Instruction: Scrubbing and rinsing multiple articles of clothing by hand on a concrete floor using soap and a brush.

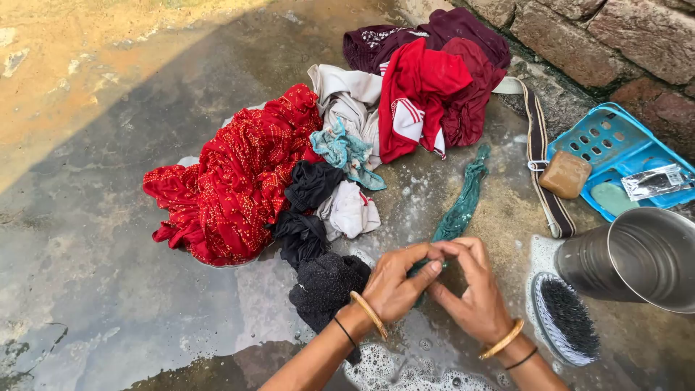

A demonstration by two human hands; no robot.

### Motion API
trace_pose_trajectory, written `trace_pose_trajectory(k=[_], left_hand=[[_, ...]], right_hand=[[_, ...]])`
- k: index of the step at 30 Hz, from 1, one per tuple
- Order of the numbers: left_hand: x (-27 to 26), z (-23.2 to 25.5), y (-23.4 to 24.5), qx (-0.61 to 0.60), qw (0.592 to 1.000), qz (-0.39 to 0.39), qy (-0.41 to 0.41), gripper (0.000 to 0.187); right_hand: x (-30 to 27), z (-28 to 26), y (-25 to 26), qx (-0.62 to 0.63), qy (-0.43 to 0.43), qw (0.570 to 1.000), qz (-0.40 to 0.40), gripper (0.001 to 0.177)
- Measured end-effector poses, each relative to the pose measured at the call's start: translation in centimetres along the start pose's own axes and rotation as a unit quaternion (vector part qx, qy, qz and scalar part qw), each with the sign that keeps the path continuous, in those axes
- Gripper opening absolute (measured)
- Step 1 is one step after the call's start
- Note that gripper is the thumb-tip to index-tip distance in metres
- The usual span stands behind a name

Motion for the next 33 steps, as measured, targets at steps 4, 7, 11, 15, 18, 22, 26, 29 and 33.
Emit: trace_pose_trajectory(k=[4,7,11,15,18,22,26,29,33], left_hand=[[2.4,-0.8,1.5,-0.034,0.997,0.019,-0.068,0.023],[3.2,-1.7,2.3,-0.173,0.984,0.017,-0.033,0.019],[2.7,-1.6,2.1,-0.356,0.927,-0.033,0.115,0.018],[2.3,-1.8,1.1,-0.361,0.920,-0.078,0.135,0.019],[2.3,-2.9,-0.3,-0.316,0.942,-0.078,0.085,0.019],[1.9,-3.1,-0.3,-0.360,0.924,-0.056,0.120,0.025],[0.7,-1.8,-1.5,-0.332,0.921,-0.055,0.198,0.021],[0.4,-1.5,-2.8,-0.252,0.953,-0.038,0.166,0.031],[0.6,-3.3,-3.9,-0.219,0.970,0.006,0.102,0.029]], right_hand=[[1.6,5.4,1.4,0.129,-0.006,0.987,-0.100,0.018],[1.7,8.1,3.3,0.269,-0.054,0.956,-0.102,0.029],[1.7,8.6,4.3,0.376,-0.119,0.913,-0.106,0.029],[3.3,0.4,3.6,0.125,-0.129,0.973,-0.143,0.035],[2.5,0.2,2.2,0.026,-0.038,0.997,-0.069,0.025],[0.6,1.3,2.1,0.012,-0.134,0.988,0.073,0.015],[-1.9,3.6,1.1,0.198,-0.118,0.956,0.183,0.017],[-3.2,5.0,0.1,0.288,-0.163,0.920,0.212,0.023],[-3.2,3.0,-0.1,0.422,-0.252,0.843,0.220,0.016]])
Point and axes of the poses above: each hand's wrist, its own x-axis towards the middle knuckle, its own y-axis out of the back of the hand, z = x × y, the point moved 5 cm from there along x, towards the middle knuckle, and after that the axes turned 1 degree about y, right-handed, at the moved point
